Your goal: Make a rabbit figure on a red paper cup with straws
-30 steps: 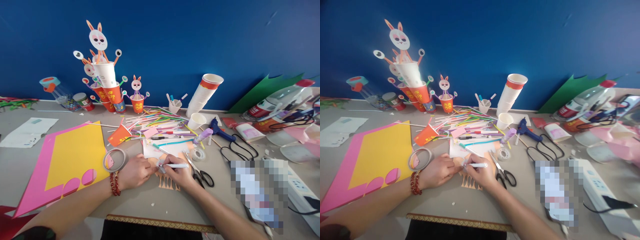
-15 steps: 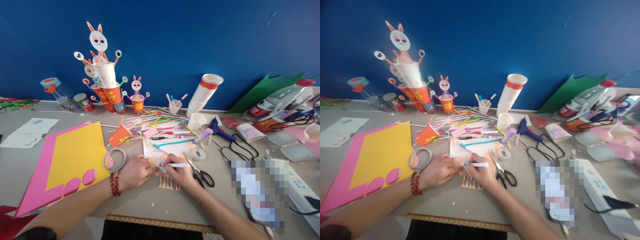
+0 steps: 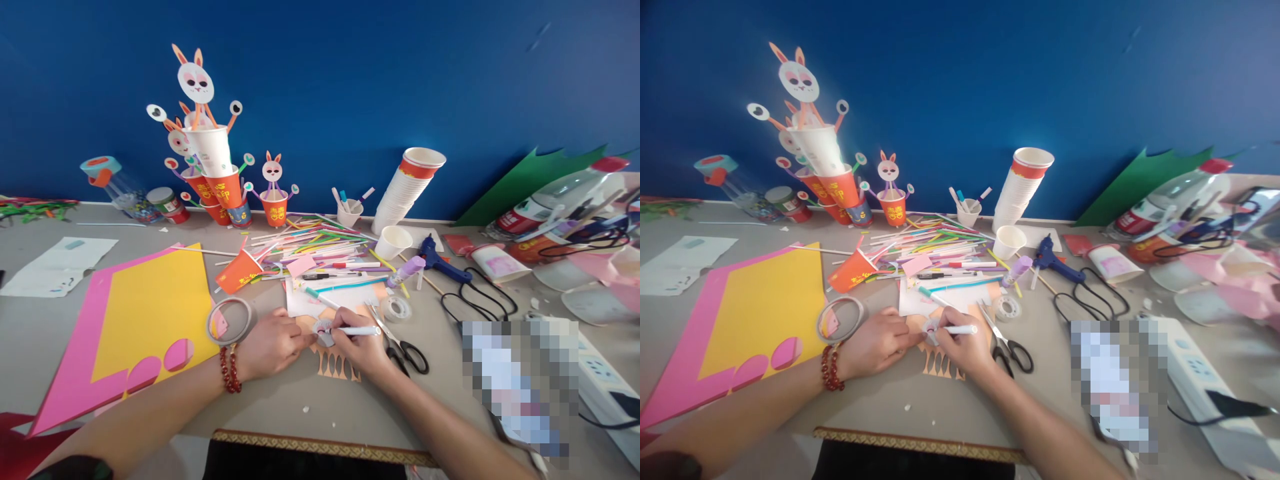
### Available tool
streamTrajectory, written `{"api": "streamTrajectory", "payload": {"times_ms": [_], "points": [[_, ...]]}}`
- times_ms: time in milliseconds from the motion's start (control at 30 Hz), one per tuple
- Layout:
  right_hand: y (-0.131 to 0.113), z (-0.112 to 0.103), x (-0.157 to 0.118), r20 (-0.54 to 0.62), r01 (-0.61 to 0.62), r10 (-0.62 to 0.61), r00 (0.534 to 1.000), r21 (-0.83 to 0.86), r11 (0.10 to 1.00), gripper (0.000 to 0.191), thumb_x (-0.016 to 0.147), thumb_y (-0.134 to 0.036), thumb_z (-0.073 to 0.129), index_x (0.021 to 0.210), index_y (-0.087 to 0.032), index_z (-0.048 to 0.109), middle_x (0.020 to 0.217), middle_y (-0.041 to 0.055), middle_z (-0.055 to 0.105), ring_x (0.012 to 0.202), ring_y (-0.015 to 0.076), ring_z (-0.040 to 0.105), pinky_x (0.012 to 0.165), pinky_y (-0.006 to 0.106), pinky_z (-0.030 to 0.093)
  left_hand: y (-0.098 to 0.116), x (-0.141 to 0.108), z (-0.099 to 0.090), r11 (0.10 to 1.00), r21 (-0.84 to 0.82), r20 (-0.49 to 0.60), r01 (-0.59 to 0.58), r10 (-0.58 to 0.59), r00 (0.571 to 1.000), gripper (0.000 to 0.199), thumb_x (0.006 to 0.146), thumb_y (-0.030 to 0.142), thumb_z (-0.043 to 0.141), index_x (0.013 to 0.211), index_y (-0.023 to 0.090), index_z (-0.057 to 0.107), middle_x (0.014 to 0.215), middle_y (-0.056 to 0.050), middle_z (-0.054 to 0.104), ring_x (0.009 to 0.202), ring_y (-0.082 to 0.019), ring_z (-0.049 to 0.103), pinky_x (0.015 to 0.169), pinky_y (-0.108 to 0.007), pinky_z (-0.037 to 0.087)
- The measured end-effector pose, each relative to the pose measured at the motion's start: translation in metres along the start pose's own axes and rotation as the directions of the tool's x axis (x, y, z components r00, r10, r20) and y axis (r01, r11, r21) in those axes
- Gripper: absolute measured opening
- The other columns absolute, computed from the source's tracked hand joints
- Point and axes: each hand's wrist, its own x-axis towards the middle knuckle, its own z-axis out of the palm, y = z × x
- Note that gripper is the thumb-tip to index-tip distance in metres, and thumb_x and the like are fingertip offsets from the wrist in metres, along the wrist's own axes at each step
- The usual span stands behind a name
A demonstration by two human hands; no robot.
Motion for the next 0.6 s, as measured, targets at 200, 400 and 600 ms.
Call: {"api": "streamTrajectory", "payload": {"times_ms": [200, 400, 600], "points": [[0.0025, 0.0003, 0.0005, -0.04, 0.025, -0.022, 0.999, 0.057, 0.998, 0.013, 0.077, -0.015, 0.052, 0.066, -0.022, 0.048, 0.057, -0.0052, 0.045, 0.051, 0.0115, 0.038, 0.049, 0.024, 0.029, -0.0001, -0.001, 0.0017, 1.0, 0.001, -0.008, -0.001, 0.001, 1.0, 0.033, 0.096, 0.02, 0.048, 0.128, 0.023, 0.057, 0.084, -0.002, 0.069, 0.079, -0.02, 0.06, 0.074, -0.037, 0.034], [0.0008, 0.0003, 0.0011, -0.008, 0.034, -0.033, 0.999, 0.071, 0.997, 0.013, 0.079, -0.014, 0.052, 0.067, -0.021, 0.049, 0.058, -0.0048, 0.047, 0.053, 0.0119, 0.04, 0.05, 0.023, 0.031, -0.0009, 0.0002, 0.0024, 1.0, 0.004, -0.014, -0.001, 0.001, 1.0, 0.031, 0.098, 0.021, 0.047, 0.127, 0.023, 0.057, 0.084, -0.002, 0.069, 0.08, -0.02, 0.06, 0.074, -0.036, 0.033], [-0.0003, 0.0006, 0.0004, 0.022, 0.049, -0.049, 0.999, 0.014, 0.999, 0.011, 0.078, -0.016, 0.053, 0.068, -0.021, 0.051, 0.06, -0.0037, 0.052, 0.055, 0.0126, 0.044, 0.053, 0.023, 0.034, -0.001, 0.0003, 0.0016, 1.0, 0.0, -0.004, -0.005, 0.005, 1.0, 0.032, 0.097, 0.021, 0.048, 0.128, 0.023, 0.057, 0.085, -0.002, 0.069, 0.078, -0.02, 0.059, 0.073, -0.036, 0.032]]}}
